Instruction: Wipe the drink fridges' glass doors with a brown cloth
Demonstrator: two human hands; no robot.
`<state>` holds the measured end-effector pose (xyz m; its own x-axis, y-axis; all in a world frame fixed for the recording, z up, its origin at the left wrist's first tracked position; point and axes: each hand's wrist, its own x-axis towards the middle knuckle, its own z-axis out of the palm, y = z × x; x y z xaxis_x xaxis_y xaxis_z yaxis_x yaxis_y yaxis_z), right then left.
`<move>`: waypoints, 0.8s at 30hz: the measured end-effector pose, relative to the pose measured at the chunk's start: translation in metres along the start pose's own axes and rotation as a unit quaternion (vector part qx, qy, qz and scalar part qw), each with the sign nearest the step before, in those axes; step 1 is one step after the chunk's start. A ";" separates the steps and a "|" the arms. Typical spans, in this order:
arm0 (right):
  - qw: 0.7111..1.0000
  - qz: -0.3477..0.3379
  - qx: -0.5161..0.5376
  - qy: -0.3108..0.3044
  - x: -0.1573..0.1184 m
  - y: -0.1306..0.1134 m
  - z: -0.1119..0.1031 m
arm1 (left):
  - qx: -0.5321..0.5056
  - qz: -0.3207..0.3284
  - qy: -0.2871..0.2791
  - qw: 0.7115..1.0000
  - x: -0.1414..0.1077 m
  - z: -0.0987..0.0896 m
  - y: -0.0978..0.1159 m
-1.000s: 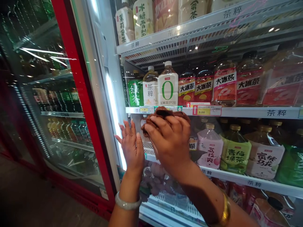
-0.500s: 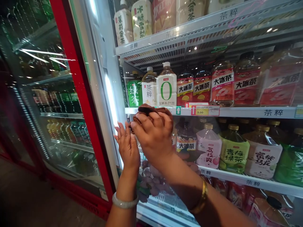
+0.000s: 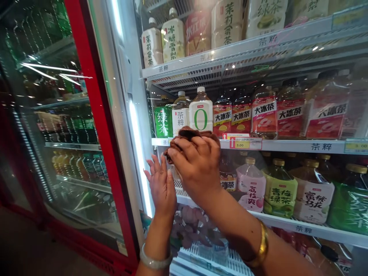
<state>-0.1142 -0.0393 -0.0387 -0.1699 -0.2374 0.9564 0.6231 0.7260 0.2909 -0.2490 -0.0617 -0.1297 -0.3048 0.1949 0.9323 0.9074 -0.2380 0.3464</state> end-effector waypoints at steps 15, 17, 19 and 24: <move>0.998 -0.061 0.016 -0.024 0.014 0.016 -0.004 | 0.031 0.005 0.035 0.999 0.019 0.007 0.015; 0.996 -0.088 0.022 -0.028 0.013 0.014 -0.001 | 0.035 0.004 0.039 0.999 0.024 0.008 0.017; 0.992 -0.113 0.038 -0.041 0.007 0.017 -0.006 | 0.038 0.011 0.041 0.998 0.027 0.008 0.017; 0.991 -0.117 0.031 -0.056 0.017 0.042 -0.025 | 0.065 0.035 0.048 0.996 0.041 0.008 0.017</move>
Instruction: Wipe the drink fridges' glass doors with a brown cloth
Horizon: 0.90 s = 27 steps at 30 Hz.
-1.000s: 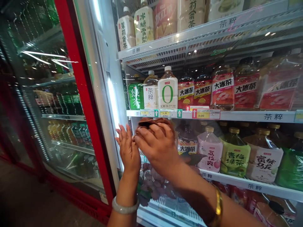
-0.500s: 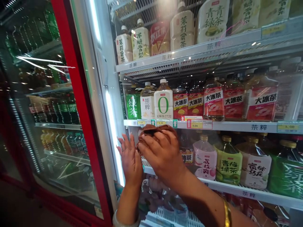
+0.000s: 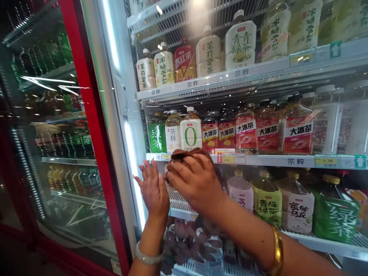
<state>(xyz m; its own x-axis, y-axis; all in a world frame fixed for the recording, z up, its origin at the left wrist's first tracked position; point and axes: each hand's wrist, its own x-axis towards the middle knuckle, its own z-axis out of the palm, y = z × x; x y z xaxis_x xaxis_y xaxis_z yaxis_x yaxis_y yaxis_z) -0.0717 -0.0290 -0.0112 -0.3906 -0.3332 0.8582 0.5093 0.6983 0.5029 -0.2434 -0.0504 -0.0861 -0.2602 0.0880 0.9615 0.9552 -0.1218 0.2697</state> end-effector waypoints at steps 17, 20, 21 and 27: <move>0.997 0.044 -0.058 0.042 0.043 0.029 0.005 | -0.026 0.027 -0.014 0.999 0.054 0.007 0.025; 0.997 0.029 -0.065 0.038 0.041 0.023 0.009 | -0.024 0.045 -0.026 0.998 0.055 0.008 0.031; 0.998 0.012 -0.060 0.029 0.036 0.022 0.006 | -0.023 0.056 -0.033 0.998 0.055 0.008 0.031; 0.996 -0.072 -0.045 -0.014 0.012 0.052 -0.030 | -0.019 0.070 -0.045 0.996 0.055 0.008 0.037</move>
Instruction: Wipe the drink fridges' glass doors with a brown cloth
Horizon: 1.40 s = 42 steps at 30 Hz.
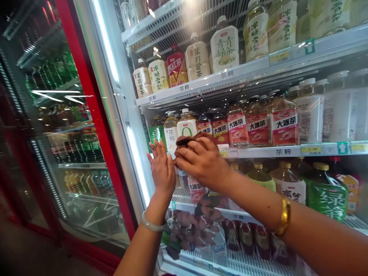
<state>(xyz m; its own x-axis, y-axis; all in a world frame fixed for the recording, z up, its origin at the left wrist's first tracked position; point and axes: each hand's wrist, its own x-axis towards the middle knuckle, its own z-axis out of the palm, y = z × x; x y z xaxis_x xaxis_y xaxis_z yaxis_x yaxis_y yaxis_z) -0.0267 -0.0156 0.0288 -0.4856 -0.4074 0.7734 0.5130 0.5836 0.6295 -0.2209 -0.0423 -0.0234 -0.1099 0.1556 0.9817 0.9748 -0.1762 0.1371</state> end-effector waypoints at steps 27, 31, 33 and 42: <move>0.998 -0.029 -0.052 -0.013 -0.037 0.063 -0.054 | -0.012 0.163 -0.041 0.986 0.015 0.022 0.074; 0.995 0.049 -0.084 0.021 -0.031 0.087 -0.059 | -0.028 0.181 -0.040 0.982 0.025 0.028 0.098; 0.990 0.093 -0.096 0.043 -0.027 0.086 -0.056 | -0.045 0.158 -0.033 0.986 0.033 0.032 0.111; 0.995 -0.063 -0.080 -0.019 -0.068 0.103 -0.091 | -0.026 0.185 -0.044 0.981 0.037 0.039 0.126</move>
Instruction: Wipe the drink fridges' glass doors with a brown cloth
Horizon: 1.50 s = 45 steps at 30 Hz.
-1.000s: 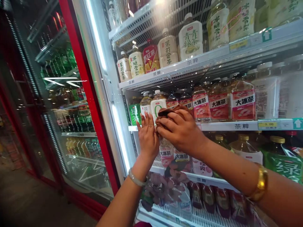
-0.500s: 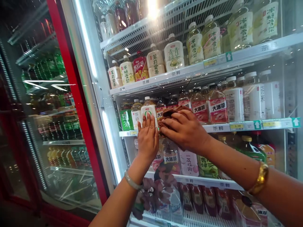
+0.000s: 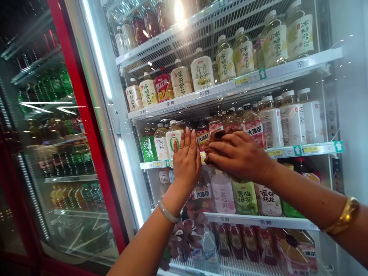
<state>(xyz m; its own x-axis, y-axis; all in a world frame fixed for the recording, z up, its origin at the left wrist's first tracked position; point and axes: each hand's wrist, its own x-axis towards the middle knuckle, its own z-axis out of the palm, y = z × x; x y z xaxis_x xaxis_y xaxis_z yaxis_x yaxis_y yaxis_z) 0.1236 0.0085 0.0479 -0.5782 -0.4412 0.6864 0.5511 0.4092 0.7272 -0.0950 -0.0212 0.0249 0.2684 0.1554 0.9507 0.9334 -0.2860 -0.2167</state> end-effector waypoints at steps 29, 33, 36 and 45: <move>1.000 0.005 -0.010 -0.003 -0.013 0.018 -0.012 | 0.050 -0.024 0.068 0.996 0.003 0.023 0.021; 0.993 0.100 -0.060 0.022 0.004 0.032 -0.007 | 0.055 -0.032 0.064 0.996 0.004 0.025 0.024; 0.989 0.132 -0.068 0.026 0.019 0.019 0.004 | 0.061 -0.031 0.062 0.996 0.003 0.024 0.023; 1.000 0.014 -0.022 0.015 -0.008 0.025 -0.014 | 0.061 -0.031 0.063 0.996 0.005 0.026 0.025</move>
<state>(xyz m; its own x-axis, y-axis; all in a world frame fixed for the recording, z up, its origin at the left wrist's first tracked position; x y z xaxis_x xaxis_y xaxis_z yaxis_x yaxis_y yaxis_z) 0.1502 0.0114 0.0601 -0.5439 -0.4546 0.7053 0.5936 0.3857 0.7063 -0.0642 -0.0033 0.0187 0.1845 0.0464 0.9817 0.9713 -0.1615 -0.1749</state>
